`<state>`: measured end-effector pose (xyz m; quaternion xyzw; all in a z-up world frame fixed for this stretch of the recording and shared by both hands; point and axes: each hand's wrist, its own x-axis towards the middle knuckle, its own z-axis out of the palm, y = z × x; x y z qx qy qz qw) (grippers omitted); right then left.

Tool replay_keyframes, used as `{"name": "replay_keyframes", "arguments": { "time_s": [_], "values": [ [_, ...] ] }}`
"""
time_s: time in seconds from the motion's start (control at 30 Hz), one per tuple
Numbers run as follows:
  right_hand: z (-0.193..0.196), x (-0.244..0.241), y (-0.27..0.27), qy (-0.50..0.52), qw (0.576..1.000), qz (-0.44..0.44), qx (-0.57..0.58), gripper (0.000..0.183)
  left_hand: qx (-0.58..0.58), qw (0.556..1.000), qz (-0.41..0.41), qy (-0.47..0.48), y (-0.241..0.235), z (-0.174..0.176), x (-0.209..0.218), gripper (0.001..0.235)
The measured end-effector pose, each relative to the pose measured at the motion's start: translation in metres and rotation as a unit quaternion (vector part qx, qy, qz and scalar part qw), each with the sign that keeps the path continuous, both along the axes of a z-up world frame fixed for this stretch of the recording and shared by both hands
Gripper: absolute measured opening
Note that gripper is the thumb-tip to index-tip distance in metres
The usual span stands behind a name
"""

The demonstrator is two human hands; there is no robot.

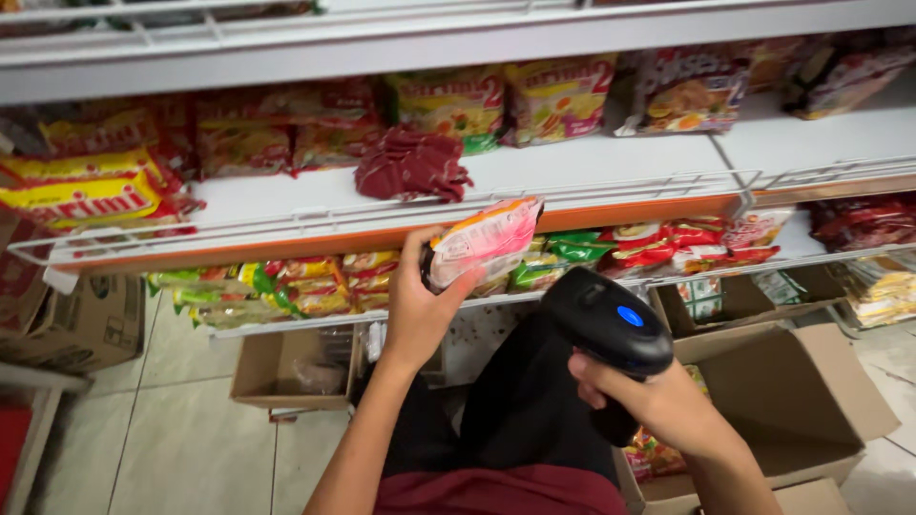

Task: The person sits on the floor and restocks instant noodle packets onto shelves. They use a barcode scanner to scan the packets and a cloth to wipe them before placing them on the shelf.

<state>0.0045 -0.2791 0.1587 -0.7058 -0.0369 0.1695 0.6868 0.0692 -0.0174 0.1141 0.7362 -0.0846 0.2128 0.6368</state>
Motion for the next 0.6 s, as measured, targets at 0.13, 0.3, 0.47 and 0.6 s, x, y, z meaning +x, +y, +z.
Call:
{"name": "replay_keyframes", "arguments": {
  "time_s": [0.13, 0.3, 0.47, 0.6],
  "values": [
    [0.004, -0.006, -0.023, 0.002, 0.997, -0.015, 0.080, 0.013, 0.000, 1.000, -0.017, 0.005, -0.013, 0.013, 0.000, 0.050],
    [0.009, -0.008, -0.052, -0.034, 0.986, -0.076, 0.145, 0.017, 0.036, 0.995, -0.042, 0.077, -0.036, 0.041, 0.000, 0.044],
    [0.010, 0.022, -0.100, -0.015, 0.924, -0.213, 0.317, 0.025, 0.061, 0.981, -0.148, -0.109, -0.078, 0.083, 0.001, 0.043],
    [0.010, 0.040, -0.147, 0.015, 0.878, -0.214, 0.427, 0.037, 0.138, 0.934, -0.252, -0.210, -0.131, 0.117, 0.011, 0.046]
  ]
}}
